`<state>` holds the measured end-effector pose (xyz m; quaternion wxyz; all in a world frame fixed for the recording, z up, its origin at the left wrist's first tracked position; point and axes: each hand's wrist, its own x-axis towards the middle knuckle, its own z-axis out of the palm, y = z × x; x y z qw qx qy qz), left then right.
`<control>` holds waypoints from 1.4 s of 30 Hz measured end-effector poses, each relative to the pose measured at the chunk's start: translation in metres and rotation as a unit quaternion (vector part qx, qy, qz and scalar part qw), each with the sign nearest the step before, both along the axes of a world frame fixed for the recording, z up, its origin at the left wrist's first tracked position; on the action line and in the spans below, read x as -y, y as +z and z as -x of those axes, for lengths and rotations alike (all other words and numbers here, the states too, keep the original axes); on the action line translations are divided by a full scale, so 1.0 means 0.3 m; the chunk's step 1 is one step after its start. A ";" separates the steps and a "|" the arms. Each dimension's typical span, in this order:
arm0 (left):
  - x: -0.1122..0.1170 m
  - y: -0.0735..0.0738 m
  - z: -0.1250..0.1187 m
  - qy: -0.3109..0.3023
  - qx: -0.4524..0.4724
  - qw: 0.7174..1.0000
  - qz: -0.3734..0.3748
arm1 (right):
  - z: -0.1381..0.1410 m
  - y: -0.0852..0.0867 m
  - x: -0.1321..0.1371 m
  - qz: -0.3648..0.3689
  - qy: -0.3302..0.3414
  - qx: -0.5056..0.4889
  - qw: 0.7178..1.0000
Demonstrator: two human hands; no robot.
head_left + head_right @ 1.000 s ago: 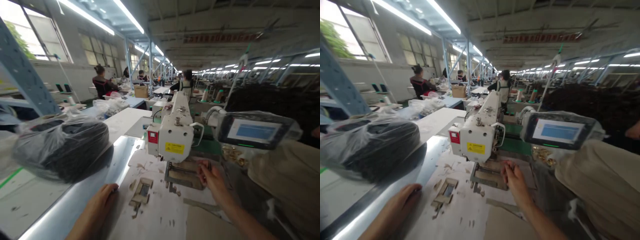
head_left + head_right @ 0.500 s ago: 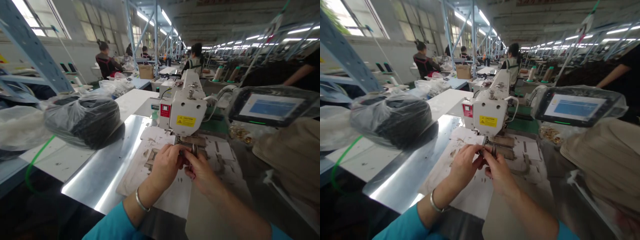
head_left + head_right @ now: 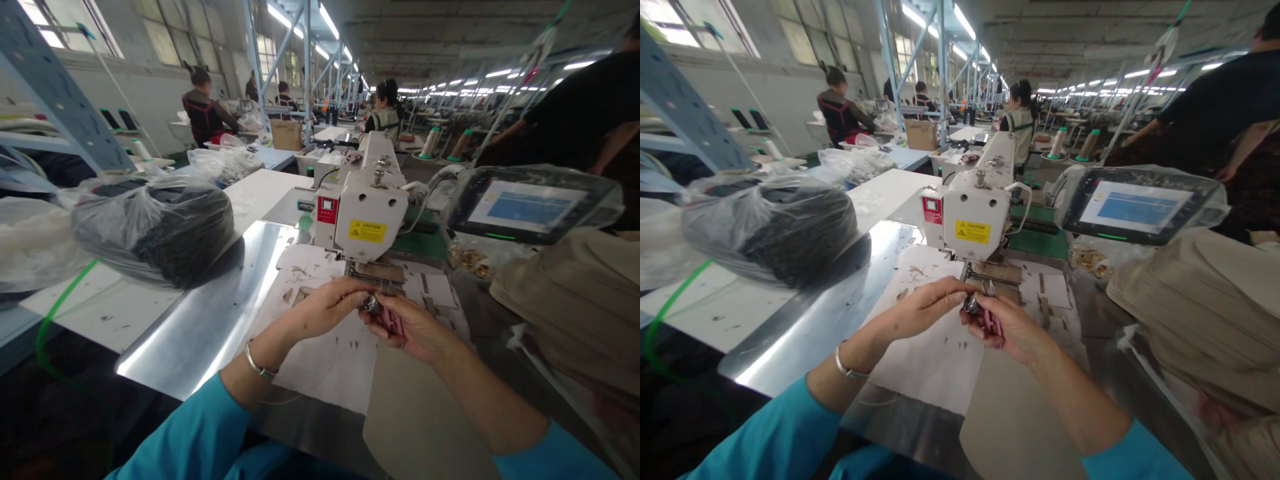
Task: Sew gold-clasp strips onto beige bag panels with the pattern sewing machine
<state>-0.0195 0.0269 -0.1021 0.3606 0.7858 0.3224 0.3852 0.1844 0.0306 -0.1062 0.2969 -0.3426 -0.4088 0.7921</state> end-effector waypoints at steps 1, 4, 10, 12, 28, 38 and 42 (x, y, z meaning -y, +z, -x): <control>-0.005 0.001 -0.004 -0.034 0.006 0.999 0.017 | 0.000 0.000 0.002 0.001 0.007 0.004 1.000; -0.008 -0.010 -0.018 -0.096 0.070 0.986 0.118 | 0.010 -0.009 0.010 0.000 0.005 0.014 1.000; 0.005 -0.065 -0.045 -0.032 0.249 0.941 0.228 | 0.028 -0.040 0.035 -0.012 -0.004 0.018 1.000; 0.012 -0.080 -0.049 0.010 0.287 0.926 0.246 | 0.030 -0.041 0.049 -0.044 0.004 0.052 0.998; 0.055 -0.120 -0.013 -0.005 0.386 0.856 0.344 | 0.065 -0.013 0.110 -0.145 -0.086 0.143 0.975; 0.063 -0.141 -0.003 0.037 0.401 0.848 0.344 | 0.020 -0.008 0.078 -0.156 -0.086 0.166 0.970; 0.077 -0.136 -0.013 0.046 0.398 0.838 0.371 | 0.022 0.015 0.062 -0.134 -0.118 0.134 0.975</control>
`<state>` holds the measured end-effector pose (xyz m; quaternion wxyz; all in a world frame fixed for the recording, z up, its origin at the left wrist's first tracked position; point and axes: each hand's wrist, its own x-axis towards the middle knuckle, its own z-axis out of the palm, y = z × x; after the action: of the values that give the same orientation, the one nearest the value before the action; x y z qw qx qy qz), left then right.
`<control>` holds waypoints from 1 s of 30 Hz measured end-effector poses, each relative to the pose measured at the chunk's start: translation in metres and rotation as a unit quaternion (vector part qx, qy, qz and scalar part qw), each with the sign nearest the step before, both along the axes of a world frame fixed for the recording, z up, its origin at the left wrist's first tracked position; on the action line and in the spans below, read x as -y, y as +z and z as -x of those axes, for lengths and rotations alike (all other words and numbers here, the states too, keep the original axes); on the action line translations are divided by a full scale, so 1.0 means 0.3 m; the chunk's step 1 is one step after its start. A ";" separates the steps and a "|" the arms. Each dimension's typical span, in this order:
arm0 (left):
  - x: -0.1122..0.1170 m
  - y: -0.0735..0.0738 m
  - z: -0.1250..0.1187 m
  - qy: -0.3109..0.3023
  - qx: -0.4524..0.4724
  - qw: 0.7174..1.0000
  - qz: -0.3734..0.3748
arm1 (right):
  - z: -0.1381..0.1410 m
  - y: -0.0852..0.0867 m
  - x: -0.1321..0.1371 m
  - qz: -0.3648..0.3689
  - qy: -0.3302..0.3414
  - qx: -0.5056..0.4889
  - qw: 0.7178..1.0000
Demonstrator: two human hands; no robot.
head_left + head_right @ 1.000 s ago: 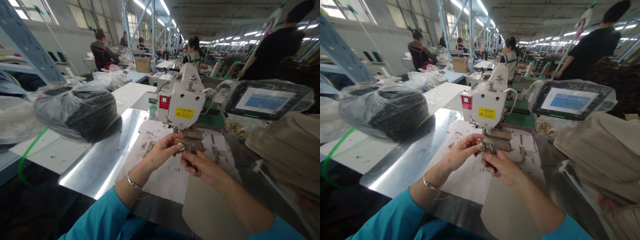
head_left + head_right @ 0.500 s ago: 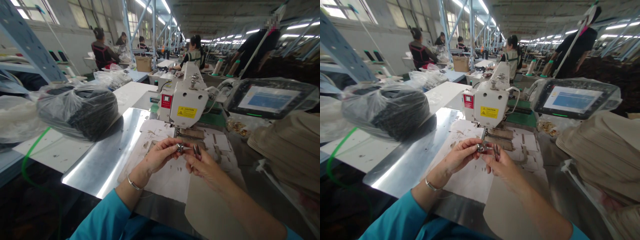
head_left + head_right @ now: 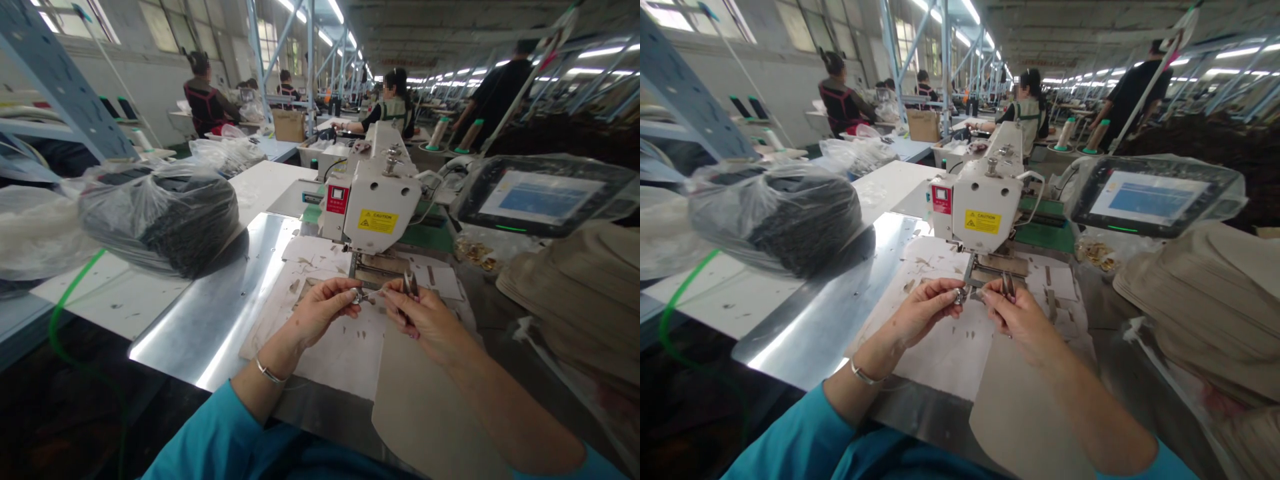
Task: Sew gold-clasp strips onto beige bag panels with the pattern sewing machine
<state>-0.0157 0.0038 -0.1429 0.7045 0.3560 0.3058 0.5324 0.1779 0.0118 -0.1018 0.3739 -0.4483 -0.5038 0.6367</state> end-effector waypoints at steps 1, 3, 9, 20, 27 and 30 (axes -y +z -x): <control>0.005 0.001 -0.002 -0.004 0.000 1.000 0.005 | 0.003 0.001 -0.005 0.003 -0.008 -0.005 1.000; 0.017 0.001 -0.004 -0.009 -0.002 1.000 0.011 | 0.010 0.000 -0.015 0.006 -0.018 -0.002 1.000; 0.055 0.002 0.004 -0.015 -0.022 1.000 -0.011 | 0.029 0.013 -0.024 -0.021 -0.022 0.040 0.999; 0.091 -0.044 0.001 0.010 -0.082 0.994 -0.076 | 0.089 0.049 -0.048 -0.224 0.051 0.212 0.950; 0.159 -0.063 0.015 0.120 -0.094 0.984 -0.090 | 0.251 0.074 0.238 -0.390 0.193 0.461 0.773; 0.192 -0.083 0.031 0.161 -0.077 0.982 -0.063 | 0.305 -0.009 0.376 -0.418 0.309 0.414 0.748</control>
<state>-0.0249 -0.0538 -0.1678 0.5603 0.3856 0.3781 0.6280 0.0864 -0.1010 -0.1046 0.0618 -0.2869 -0.9357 0.1955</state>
